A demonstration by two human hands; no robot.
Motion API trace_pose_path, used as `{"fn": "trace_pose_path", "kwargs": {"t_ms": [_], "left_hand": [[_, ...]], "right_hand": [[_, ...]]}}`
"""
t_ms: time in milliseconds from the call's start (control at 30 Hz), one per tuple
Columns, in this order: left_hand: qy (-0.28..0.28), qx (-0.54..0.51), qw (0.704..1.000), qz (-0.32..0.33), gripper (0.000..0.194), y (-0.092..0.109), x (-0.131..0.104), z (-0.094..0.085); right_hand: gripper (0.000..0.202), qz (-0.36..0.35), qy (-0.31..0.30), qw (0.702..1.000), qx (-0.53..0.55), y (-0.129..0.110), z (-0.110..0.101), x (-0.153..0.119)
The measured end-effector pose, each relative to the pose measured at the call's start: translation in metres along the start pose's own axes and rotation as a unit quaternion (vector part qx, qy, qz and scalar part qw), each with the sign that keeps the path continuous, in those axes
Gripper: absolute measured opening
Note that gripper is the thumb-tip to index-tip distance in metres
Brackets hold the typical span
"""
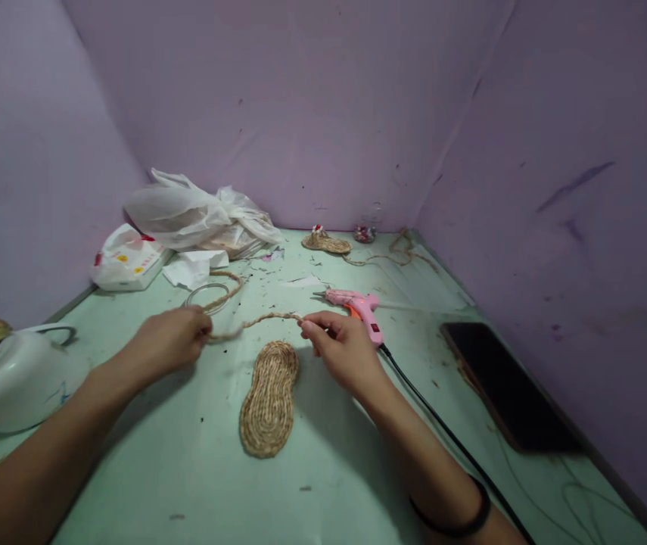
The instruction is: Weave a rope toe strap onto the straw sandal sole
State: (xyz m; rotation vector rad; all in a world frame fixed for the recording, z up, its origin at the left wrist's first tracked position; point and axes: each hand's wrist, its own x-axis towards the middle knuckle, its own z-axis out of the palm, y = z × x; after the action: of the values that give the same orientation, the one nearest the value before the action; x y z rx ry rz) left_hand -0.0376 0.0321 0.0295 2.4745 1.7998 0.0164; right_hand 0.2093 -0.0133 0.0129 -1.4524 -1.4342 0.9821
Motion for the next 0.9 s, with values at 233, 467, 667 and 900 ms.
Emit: {"fn": "trace_pose_path", "kwargs": {"t_ms": [233, 467, 667, 900], "left_hand": [[0.169, -0.181, 0.963, 0.101, 0.024, 0.024, -0.009, 0.0], [0.098, -0.22, 0.962, 0.128, 0.025, 0.051, -0.016, 0.02], [0.056, -0.321, 0.944, 0.059, 0.022, 0.053, -0.007, 0.032], [0.019, -0.441, 0.896, -0.045, 0.02, 0.056, -0.007, 0.037]], "right_hand": [[0.016, -0.108, -0.006, 0.986, -0.124, 0.007, 0.005, -0.004], [0.017, -0.109, -0.044, 0.988, -0.105, 0.014, 0.011, -0.004], [0.017, -0.067, -0.066, 0.97, -0.224, 0.019, 0.005, 0.003], [0.02, -0.064, -0.09, 0.971, -0.214, 0.019, 0.001, 0.006]]}}
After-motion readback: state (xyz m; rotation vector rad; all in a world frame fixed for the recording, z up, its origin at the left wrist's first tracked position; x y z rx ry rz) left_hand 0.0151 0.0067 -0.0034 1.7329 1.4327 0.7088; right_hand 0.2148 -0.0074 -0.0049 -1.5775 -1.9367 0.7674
